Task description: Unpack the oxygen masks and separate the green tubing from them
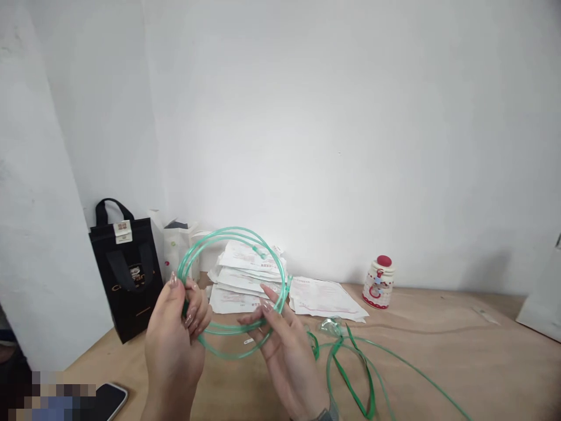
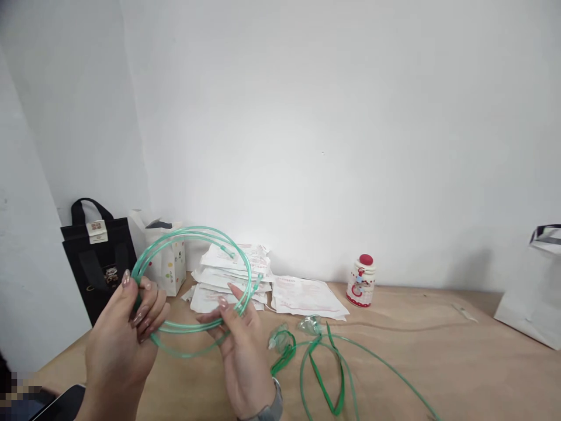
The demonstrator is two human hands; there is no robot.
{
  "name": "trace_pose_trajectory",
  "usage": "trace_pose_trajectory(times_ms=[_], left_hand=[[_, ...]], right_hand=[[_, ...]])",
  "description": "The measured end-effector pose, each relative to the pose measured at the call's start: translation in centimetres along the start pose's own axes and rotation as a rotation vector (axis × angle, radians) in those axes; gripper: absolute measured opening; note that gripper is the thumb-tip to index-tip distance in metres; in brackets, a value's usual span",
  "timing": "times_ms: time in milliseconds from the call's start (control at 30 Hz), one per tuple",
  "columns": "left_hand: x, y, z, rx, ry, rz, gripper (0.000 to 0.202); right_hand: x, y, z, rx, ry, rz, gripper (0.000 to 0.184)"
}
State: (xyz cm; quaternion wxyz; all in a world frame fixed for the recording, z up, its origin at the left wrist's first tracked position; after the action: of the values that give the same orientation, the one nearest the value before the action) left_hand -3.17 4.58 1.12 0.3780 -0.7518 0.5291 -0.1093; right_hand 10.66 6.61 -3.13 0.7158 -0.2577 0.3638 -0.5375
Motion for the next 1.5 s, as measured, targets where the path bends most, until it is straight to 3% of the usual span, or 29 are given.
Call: trace_pose_trajectory(times_ms=[67,200,333,467,567,800,933,1167,1233,1333,1433,1500], left_hand=[[-0.2,-0.1,0.7,-0.094,0.060,0.021,0.020],[-0.2,-1.1,2.2,-0.202,0.282,0.192,0.025],[0.2,-1.8,2.8,-0.128,0.401,0.306,0.025],[0.6,-2.1,2.6,0.024,0.457,0.462,0.044],[0.9,-1.8,2.4,0.038,0.516,0.545,0.042],[1.1,-1.2,2.0,0.048,0.566,0.686,0.028],[0.8,-0.9,2.3,0.041,0.579,0.806,0.028],[1.5,-0.8,3.3,0.046,0.675,1.003,0.024],[1.7,-0.9,3.6,0.074,0.717,1.028,0.037],[1.5,-0.9,4.1,0.097,0.793,0.974,0.056],[1.0,-0.8,4.0,0.070,0.809,0.880,0.048],[0.5,-0.6,3.5,0.026,0.745,0.819,0.039]], right_hand=[[-0.1,0.6,0.4,0.055,0.039,-0.088,0.038],[-0.5,1.1,1.4,0.114,0.156,-0.137,0.030],[-0.8,1.9,3.1,0.130,0.271,-0.197,0.028],[-1.2,2.7,3.5,0.129,0.299,-0.236,0.028],[-1.7,3.0,3.0,0.108,0.223,-0.193,0.031],[-2.3,2.1,1.8,-0.057,-0.204,0.090,0.049],[-2.4,2.1,2.4,-0.111,-0.244,0.179,0.055],[-2.7,2.5,3.3,-0.204,-0.257,0.241,0.041],[-2.7,2.6,3.3,-0.244,-0.289,0.264,0.037],[-2.7,2.5,3.4,-0.302,-0.271,0.297,0.031],[-2.7,2.5,3.7,-0.293,-0.237,0.303,0.025],[-2.6,2.6,3.9,-0.220,-0.220,0.277,0.023]])
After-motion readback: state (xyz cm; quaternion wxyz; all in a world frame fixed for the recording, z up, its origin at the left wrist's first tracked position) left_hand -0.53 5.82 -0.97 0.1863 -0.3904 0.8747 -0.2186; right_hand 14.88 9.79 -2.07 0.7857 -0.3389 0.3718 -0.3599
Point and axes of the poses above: each hand's wrist, its own x-axis away from the middle knuckle, its own y-axis out of the back of the hand, z = x × y, the point moved 5 cm from there along -x, towards the middle knuckle, and after that the axes turned 7 degrees about y, right-handed, at the moved point
